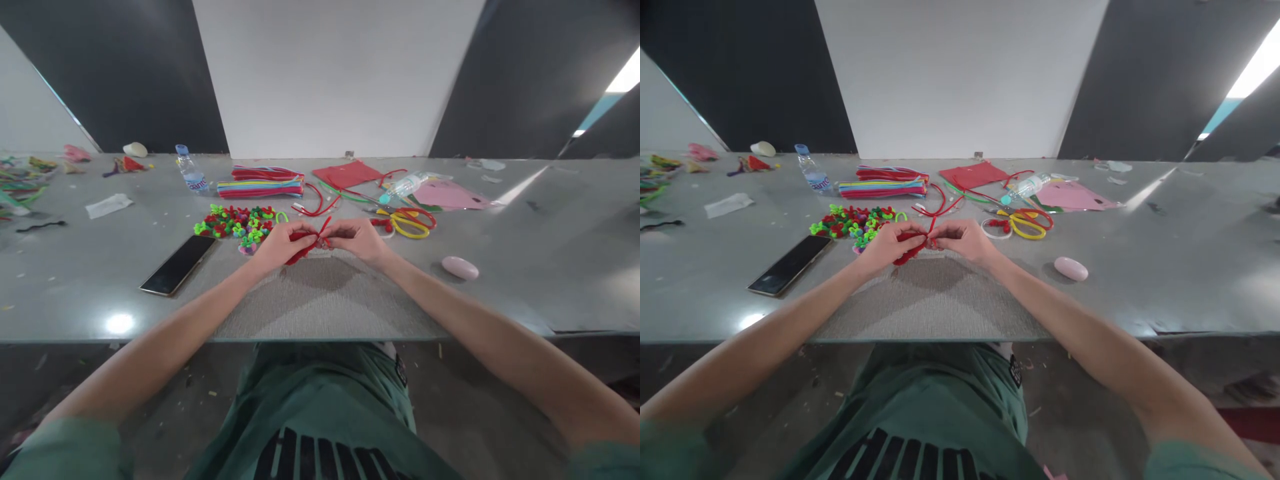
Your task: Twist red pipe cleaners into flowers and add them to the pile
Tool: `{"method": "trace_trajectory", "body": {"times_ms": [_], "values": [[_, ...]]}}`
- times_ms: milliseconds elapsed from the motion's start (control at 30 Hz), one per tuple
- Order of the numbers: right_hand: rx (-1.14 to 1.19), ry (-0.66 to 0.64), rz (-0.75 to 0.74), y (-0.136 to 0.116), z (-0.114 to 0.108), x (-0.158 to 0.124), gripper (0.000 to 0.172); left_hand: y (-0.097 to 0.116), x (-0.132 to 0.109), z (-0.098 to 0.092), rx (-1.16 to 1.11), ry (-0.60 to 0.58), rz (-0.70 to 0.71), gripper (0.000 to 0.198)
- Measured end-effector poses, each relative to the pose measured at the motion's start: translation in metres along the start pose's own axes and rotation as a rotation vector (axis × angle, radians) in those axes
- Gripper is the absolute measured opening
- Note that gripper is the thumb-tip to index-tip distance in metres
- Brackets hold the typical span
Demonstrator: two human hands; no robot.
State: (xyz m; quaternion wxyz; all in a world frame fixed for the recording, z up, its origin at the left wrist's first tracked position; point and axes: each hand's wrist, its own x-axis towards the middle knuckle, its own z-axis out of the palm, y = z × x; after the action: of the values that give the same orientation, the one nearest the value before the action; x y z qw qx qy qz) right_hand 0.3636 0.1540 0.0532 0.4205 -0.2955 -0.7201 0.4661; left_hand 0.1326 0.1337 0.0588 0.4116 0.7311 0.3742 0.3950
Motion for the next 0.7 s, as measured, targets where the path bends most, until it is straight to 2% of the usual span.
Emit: {"method": "trace_trajectory", "body": {"times_ms": [167,433,700], "values": [[-0.096,0.017,-0.026,-0.0022,0.0028,-0.0034,0.023,-0.0028,0.0005,0.0008,-0.009,-0.042,-0.005,0.027],[-0.227,0.009,-0.133,-0.0014,0.002,-0.0057,0.019,-0.0054,0.0009,0.0018,-0.088,-0.011,-0.027,0.026],[-0.466,0.026,-0.404,-0.0019,0.0022,-0.0064,0.015,-0.0039,-0.0015,0.0044,-0.151,0.014,-0.064,0.021]]}}
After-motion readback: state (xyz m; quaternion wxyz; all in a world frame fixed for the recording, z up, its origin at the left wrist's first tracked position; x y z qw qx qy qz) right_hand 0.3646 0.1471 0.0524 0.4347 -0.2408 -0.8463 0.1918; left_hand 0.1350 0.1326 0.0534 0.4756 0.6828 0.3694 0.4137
